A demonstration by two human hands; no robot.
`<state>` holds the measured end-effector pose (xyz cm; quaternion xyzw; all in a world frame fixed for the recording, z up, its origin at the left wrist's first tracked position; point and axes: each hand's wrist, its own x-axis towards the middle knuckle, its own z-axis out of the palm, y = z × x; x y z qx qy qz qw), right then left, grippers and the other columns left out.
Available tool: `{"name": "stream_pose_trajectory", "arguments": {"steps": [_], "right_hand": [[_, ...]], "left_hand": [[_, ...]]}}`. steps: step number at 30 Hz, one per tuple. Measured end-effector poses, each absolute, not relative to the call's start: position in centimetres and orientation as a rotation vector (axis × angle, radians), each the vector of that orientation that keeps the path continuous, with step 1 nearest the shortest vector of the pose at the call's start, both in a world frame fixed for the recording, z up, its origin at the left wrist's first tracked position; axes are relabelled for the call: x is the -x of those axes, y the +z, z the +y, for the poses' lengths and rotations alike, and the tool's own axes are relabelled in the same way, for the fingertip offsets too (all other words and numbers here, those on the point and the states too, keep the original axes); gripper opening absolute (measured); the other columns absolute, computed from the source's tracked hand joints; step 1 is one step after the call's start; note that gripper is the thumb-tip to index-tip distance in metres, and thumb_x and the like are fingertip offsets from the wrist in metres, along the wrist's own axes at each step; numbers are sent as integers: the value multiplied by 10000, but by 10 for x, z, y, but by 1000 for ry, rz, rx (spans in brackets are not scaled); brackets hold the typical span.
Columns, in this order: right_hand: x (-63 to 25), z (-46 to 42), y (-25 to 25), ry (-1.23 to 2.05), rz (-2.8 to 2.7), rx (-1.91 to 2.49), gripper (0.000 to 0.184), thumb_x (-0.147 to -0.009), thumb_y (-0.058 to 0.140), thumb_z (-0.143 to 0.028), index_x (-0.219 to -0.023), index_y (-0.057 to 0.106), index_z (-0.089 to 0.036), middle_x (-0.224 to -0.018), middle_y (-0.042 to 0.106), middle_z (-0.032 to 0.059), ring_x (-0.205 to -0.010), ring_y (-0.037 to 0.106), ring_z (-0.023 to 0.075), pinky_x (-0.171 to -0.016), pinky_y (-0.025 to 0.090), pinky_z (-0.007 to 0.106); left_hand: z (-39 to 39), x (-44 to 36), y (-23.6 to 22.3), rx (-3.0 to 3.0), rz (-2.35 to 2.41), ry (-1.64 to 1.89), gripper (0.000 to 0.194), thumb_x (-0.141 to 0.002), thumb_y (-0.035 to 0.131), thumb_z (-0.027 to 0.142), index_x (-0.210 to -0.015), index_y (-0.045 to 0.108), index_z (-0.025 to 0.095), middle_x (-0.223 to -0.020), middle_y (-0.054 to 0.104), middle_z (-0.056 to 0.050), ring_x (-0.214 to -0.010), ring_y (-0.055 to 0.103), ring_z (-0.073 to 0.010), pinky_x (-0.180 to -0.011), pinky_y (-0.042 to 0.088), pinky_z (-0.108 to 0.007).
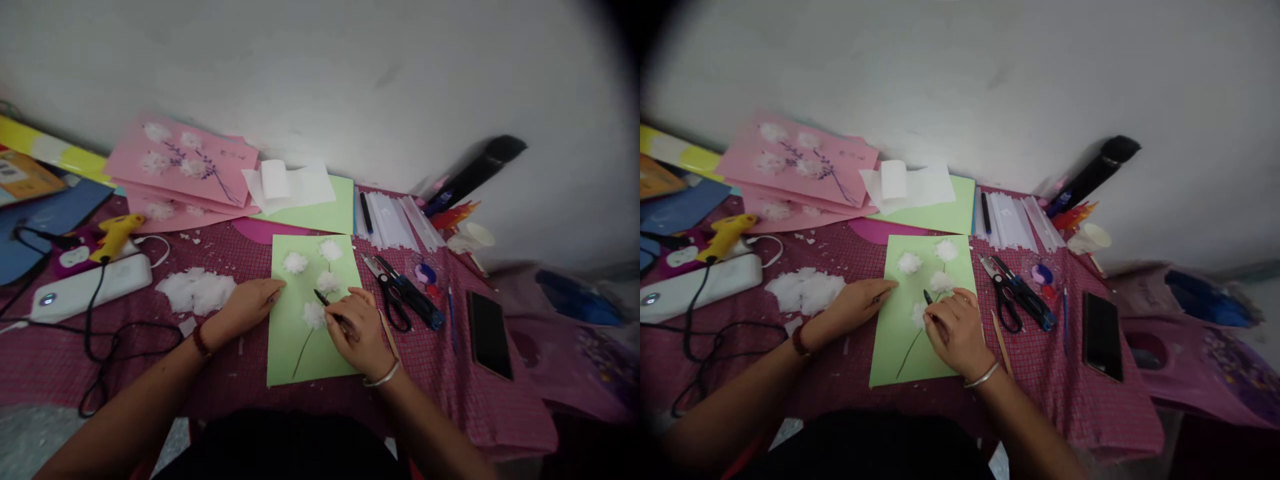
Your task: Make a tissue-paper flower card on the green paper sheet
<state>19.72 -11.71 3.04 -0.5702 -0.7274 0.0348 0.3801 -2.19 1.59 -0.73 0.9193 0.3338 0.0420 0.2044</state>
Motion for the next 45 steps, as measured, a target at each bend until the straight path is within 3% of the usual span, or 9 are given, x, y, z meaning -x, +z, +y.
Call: {"name": "stream_pose_trajectory", "arguments": {"steps": [8, 13, 18, 32, 39, 45], "right_hand": [[-202, -113, 28, 114, -1658, 1459, 103, -876, 558, -174, -790, 541, -229, -678, 598, -30, -665, 556, 148, -761, 416, 359], [-213, -105, 12, 103, -1576, 1481, 66, -899, 570, -200, -911, 624, -236, -831, 701, 23, -801, 635, 192, -804, 437, 396], [-213, -98, -4, 161, -1651, 1473, 160, -910, 564, -239, -1035, 664, -254, -946, 751, 43, -878, 678, 215, -876, 453, 440], [-214, -96, -10, 282, -1561, 1491, 140, -897, 588, -259, -998, 685, -258, -906, 746, 25, -910, 658, 219, -931, 431, 458], [-230, -100, -11, 371, -1252, 1544, 272, -976, 447, -331, -841, 643, -197, -705, 609, 8, -645, 597, 160, -623, 455, 313], [-226, -97, -10, 457, -1216, 1538, 282, -959, 476, -367, -833, 651, -185, -696, 638, 18, -659, 622, 170, -648, 483, 316]], "left_hand": [[17, 21, -4, -2564, 922, 114, 348, -962, 400, 229, -1218, 618, 141, -1203, 686, -130, -1058, 670, -263, -928, 534, -407], [15, 20, -3, -2566, 943, 97, 341, -963, 399, 224, -1211, 616, 134, -1201, 686, -130, -1061, 668, -267, -930, 535, -420], [14, 20, -3, -2554, 954, 88, 313, -957, 417, 216, -1182, 626, 156, -1184, 695, -112, -1058, 667, -248, -948, 528, -405], [14, 21, -9, -2578, 938, 107, 308, -958, 418, 225, -1196, 605, 163, -1154, 694, -110, -1034, 661, -254, -911, 517, -397], [14, 20, -7, -2574, 923, 99, 288, -953, 412, 202, -1154, 615, 165, -1090, 705, -106, -994, 662, -240, -885, 514, -388], [14, 19, -9, -2565, 915, 106, 293, -949, 411, 208, -1165, 603, 163, -1100, 697, -109, -1000, 652, -243, -887, 504, -395]]}}
